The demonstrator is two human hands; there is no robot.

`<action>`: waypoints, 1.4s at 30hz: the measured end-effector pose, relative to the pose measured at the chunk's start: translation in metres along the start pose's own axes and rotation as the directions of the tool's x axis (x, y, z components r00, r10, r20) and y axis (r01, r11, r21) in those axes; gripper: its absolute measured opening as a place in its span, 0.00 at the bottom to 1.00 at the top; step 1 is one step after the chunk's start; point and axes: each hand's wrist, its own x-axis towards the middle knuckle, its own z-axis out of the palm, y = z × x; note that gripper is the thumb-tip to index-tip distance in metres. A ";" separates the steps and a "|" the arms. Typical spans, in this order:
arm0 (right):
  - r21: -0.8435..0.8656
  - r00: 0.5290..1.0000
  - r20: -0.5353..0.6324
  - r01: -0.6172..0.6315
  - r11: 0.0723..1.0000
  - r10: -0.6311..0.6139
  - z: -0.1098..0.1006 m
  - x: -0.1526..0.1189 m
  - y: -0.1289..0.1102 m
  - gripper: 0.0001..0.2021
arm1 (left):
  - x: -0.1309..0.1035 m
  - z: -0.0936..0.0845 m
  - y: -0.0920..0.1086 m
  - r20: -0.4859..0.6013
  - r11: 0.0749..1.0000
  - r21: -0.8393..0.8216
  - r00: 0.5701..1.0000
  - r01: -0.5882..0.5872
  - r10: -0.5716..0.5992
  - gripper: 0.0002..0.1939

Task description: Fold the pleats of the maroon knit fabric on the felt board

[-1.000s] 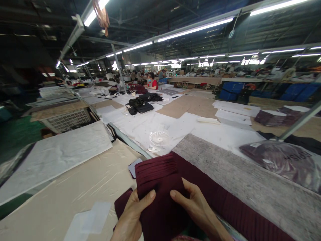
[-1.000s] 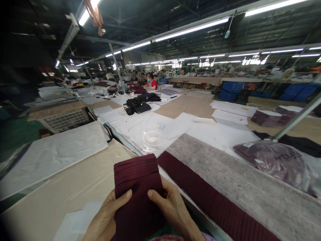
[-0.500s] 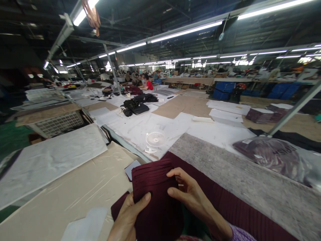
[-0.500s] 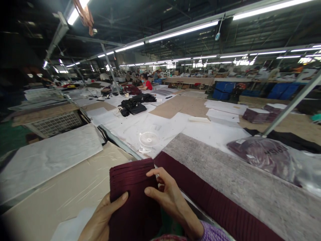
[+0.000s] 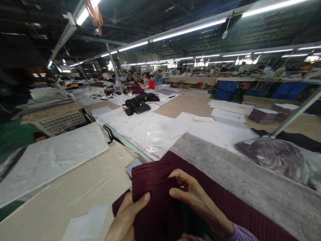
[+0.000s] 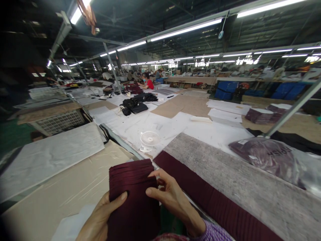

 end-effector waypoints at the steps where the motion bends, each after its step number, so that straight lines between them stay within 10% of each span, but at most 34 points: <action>1: 0.045 1.000 0.025 -0.001 0.999 0.000 0.001 -0.001 -0.001 0.15 | 0.000 0.000 0.000 -0.008 1.000 -0.008 1.000 -0.003 0.003 0.18; 28: 0.031 0.996 -0.069 0.051 0.998 -0.048 0.013 -0.006 0.003 0.05 | 0.000 0.002 -0.008 0.038 1.000 -0.001 0.999 -0.028 0.028 0.16; 42: -0.042 0.997 -0.067 0.039 0.998 -0.041 0.000 0.003 -0.001 0.17 | -0.002 0.002 -0.001 0.033 1.000 0.016 0.999 -0.010 0.009 0.17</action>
